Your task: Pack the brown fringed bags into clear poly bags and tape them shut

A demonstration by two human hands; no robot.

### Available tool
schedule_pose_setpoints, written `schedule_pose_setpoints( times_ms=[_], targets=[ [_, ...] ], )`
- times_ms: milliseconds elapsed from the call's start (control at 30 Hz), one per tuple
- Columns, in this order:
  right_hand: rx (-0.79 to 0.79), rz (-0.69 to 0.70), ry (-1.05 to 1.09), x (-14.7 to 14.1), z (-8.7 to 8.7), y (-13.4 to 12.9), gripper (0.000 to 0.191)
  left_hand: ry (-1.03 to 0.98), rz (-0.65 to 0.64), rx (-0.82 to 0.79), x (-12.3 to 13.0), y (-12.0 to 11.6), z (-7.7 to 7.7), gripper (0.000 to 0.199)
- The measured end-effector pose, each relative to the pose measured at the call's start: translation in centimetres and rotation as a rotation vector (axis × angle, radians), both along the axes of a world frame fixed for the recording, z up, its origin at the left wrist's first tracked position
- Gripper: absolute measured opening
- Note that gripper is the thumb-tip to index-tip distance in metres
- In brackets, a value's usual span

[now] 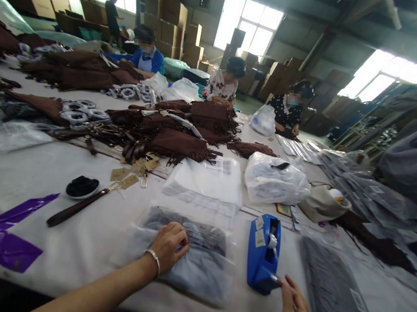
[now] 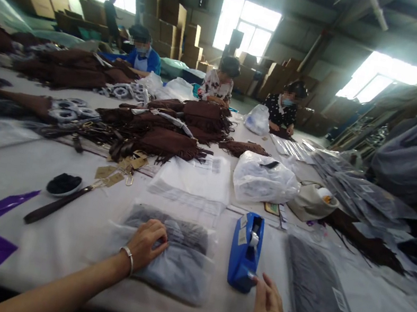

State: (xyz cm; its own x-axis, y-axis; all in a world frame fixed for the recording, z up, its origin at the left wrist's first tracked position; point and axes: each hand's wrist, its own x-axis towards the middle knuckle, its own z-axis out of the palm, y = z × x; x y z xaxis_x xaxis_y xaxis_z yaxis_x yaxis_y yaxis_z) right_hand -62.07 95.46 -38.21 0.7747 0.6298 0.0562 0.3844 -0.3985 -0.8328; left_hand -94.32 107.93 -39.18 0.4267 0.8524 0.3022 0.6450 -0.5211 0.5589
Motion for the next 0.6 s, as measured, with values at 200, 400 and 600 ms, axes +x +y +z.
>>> schedule_pose_setpoints(
  times_ms=[200, 400, 600],
  targets=[
    [-0.080, 0.053, -0.185, 1.7, -1.8, -1.7, 0.060, 0.011, -0.003, 0.001, 0.0, 0.1, 0.1, 0.006],
    [0.003, 0.145, -0.027, 1.4, 1.1, 1.2, 0.056, 0.016, 0.001, -0.015, 0.0, 0.1, 0.2, 0.007],
    [0.085, -0.055, -0.011, -2.4, 1.1, -1.2, 0.069, 0.023, 0.010, -0.049, 0.0, -0.1, 0.1, 0.010]
  ],
)
